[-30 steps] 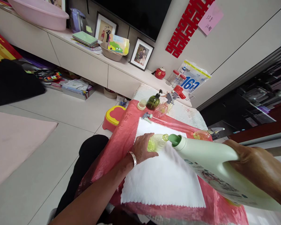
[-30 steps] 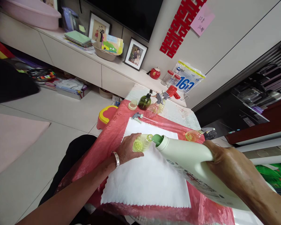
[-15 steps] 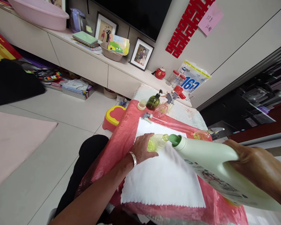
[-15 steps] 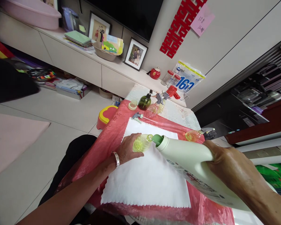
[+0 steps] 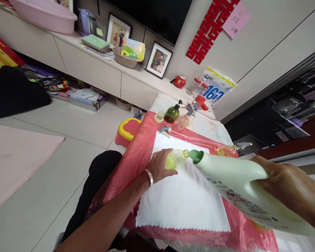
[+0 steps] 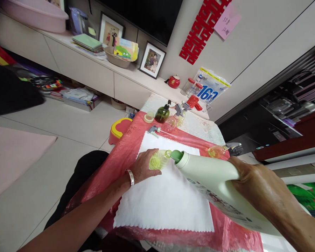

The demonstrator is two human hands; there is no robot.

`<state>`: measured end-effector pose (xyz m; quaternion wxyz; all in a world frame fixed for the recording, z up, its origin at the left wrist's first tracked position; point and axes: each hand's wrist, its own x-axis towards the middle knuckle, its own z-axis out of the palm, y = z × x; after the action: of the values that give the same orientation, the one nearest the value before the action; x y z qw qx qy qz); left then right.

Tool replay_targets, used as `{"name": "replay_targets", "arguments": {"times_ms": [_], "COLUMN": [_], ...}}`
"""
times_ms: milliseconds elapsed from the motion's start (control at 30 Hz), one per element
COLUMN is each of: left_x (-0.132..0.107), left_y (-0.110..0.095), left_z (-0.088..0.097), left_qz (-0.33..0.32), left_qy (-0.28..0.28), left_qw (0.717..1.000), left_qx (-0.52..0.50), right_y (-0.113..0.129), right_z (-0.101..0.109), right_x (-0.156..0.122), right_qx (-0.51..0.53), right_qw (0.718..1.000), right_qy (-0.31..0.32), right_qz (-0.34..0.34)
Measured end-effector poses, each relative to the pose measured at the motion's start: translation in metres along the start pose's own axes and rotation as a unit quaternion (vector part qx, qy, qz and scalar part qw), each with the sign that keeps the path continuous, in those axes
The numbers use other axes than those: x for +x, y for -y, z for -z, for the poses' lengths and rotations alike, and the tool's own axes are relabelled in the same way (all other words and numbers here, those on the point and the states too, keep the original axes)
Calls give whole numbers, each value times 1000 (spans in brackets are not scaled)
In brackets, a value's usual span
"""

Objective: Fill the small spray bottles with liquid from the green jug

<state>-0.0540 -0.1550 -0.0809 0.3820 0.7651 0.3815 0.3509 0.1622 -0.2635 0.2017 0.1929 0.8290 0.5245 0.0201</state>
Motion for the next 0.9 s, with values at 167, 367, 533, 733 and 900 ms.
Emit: {"name": "replay_targets", "arguments": {"times_ms": [167, 367, 533, 733, 900], "left_x": [-1, 0, -1, -1, -1], "left_y": [1, 1, 1, 2, 2], "left_z": [0, 0, 0, -1, -1], "left_qz": [-3, -3, -8, -8, -7], "left_qy": [-3, -1, -9, -11, -13], "left_qw": [1000, 1000, 1000, 1000, 1000], "left_qx": [-3, -4, -1, 1, 0], "right_y": [3, 1, 2, -1, -2], "right_z": [4, 4, 3, 3, 2], "right_x": [-2, 0, 1, 1, 2], "right_qx": [7, 15, 7, 19, 27], "right_qw": [999, 998, 999, 998, 998], "right_qy": [48, 50, 45, 54, 55], "right_qz": [-23, -21, -22, -22, -28]}}
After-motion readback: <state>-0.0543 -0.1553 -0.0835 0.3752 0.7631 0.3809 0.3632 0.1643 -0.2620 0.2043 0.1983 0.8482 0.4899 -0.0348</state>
